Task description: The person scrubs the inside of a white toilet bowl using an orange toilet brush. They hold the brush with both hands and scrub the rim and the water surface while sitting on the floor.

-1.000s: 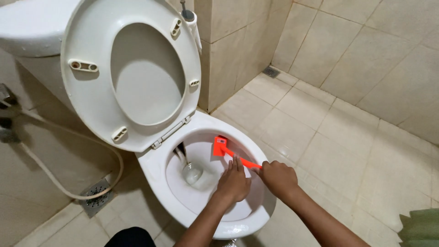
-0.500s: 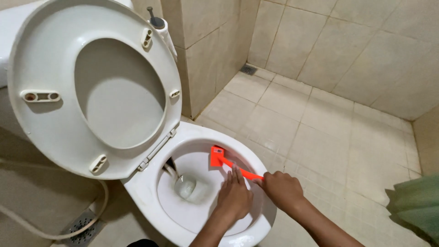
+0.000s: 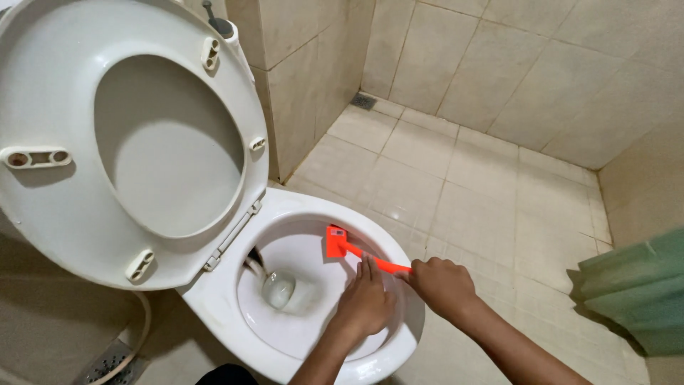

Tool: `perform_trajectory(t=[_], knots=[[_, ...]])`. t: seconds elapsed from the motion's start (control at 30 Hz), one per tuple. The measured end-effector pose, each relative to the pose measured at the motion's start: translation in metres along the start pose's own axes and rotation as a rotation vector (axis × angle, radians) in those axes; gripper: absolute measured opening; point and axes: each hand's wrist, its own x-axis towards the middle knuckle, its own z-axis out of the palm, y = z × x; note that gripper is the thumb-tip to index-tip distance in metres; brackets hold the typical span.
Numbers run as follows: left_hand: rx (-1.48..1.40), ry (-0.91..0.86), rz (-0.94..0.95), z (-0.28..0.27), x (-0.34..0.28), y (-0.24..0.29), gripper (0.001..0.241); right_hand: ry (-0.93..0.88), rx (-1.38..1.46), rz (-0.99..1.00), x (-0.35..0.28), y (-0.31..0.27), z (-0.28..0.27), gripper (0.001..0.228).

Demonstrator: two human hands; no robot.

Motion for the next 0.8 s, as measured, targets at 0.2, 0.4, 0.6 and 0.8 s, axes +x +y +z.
perform_trajectory(t=[0.2, 0.4, 0.6, 0.8], knots=[[0.044, -0.054, 0.0, -0.013, -0.007, 0.0, 0.092, -0.001, 0.004, -0.021, 0.004, -0.009, -0.005, 0.057], [0.041, -0.031, -0.105, -0.022, -0.004, -0.043, 0.092, 0.115, 0.03, -0.141, 0.035, -0.047, 0.026, 0.057], [-0.023, -0.084, -0.078, -0.03, -0.002, -0.053, 0.098, 0.054, -0.028, -0.079, 0.036, -0.057, 0.009, 0.057], [-0.032, -0.147, -0.049, -0.028, 0.006, -0.051, 0.103, 0.005, -0.071, -0.039, 0.029, -0.059, 0.0, 0.057]])
